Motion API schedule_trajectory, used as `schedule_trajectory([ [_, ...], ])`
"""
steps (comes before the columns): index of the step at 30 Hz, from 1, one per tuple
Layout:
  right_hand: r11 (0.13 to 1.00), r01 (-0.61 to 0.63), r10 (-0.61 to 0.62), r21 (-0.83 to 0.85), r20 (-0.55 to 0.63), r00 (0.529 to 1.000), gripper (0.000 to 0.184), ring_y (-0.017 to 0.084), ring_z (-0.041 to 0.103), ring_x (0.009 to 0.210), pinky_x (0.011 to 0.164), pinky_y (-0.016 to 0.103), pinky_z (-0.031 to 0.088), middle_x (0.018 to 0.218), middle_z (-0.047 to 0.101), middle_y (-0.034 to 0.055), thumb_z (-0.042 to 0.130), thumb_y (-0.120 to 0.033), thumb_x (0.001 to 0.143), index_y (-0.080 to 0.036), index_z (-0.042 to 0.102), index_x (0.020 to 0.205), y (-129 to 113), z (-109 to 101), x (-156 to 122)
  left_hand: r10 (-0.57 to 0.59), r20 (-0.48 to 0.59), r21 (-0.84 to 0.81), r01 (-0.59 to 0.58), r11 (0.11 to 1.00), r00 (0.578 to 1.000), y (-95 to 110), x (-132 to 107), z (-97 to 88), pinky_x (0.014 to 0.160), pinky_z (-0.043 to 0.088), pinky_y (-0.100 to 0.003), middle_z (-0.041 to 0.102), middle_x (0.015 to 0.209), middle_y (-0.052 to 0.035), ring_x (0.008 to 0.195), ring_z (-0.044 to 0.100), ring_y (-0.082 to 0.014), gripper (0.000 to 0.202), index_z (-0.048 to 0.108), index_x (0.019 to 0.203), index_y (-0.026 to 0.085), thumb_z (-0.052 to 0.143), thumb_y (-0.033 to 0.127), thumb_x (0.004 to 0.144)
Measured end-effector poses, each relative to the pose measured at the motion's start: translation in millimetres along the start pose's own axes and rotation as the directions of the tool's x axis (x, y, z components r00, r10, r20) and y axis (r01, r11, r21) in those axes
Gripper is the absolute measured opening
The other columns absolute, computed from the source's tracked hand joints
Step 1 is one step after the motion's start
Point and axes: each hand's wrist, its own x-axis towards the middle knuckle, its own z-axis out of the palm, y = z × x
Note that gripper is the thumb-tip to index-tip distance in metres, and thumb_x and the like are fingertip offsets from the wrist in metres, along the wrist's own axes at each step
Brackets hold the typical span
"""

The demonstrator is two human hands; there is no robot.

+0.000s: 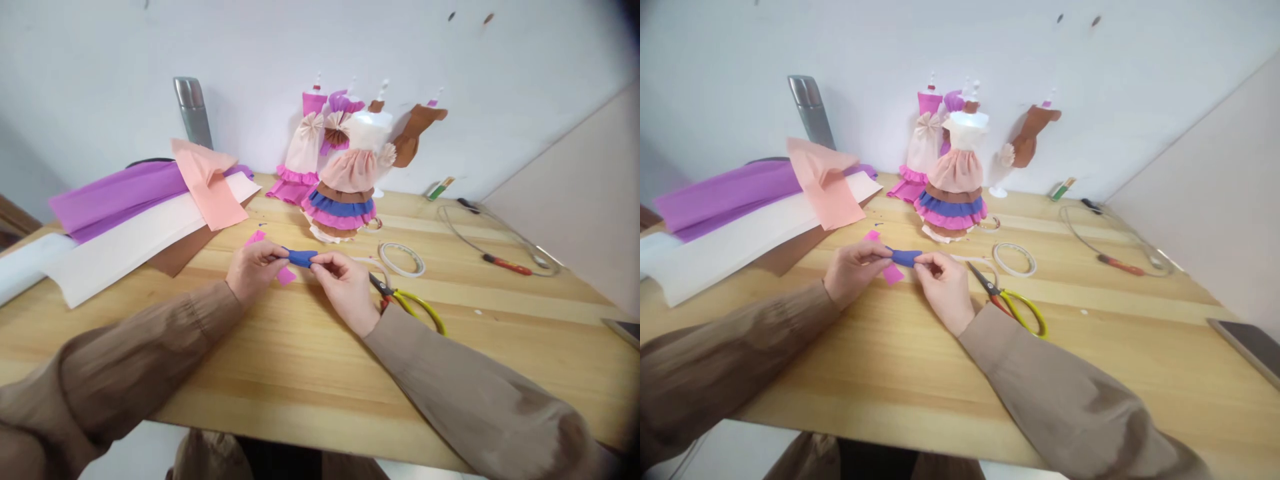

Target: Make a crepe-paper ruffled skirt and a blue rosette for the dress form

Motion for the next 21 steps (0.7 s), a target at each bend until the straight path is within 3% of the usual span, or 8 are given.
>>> schedule_trajectory([
  [6, 0.999, -0.031, 0.03, 0.028, 0.004, 1.0, 0.014, 0.012, 0.051, 0.055, 0.054, 0.026, 0.04, 0.068, 0.065, 0.0013, 0.064, -0.031, 0.074, -0.018, 0.069, 0.078, -3.1, -0.4, -1.0, 0.009, -0.037, -0.048, -0.01, 0.999, 0.999, -1.0, -0.3, 1.7, 0.063, 0.056, -0.025, 0.073, 0.074, -0.004, 0.066, 0.066, -0.014, 0.005, 0.075, 0.073, 0.017, 0.072, 0.016, 0.07],
  [13, 0.999, 0.048, -0.048, -0.003, 0.016, 0.999, 0.018, 0.015, 0.058, 0.064, 0.058, 0.028, 0.044, 0.078, 0.07, 0.004, 0.063, -0.027, 0.078, -0.019, 0.075, 0.089, -1.4, -1.9, -1.8, -0.064, -0.048, -0.063, 0.061, 0.996, 0.997, -0.9, 0.6, 2.3, 0.061, 0.056, -0.025, 0.073, 0.071, -0.0038, 0.063, 0.066, -0.0138, 0.005, 0.075, 0.072, 0.016, 0.073, 0.015, 0.067],
  [21, 0.998, 0.057, -0.057, -0.028, 0.001, 0.998, 0.015, 0.015, 0.06, 0.063, 0.058, 0.028, 0.046, 0.077, 0.072, 0.0041, 0.064, -0.026, 0.078, -0.019, 0.075, 0.085, -2.4, -2.4, -1.6, -0.081, -0.037, 0.022, 0.082, 0.996, 0.996, -2.6, 0.4, 0.5, 0.058, 0.052, -0.024, 0.073, 0.067, -0.0035, 0.06, 0.064, -0.0133, 0.008, 0.076, 0.076, 0.015, 0.073, 0.017, 0.069],
])
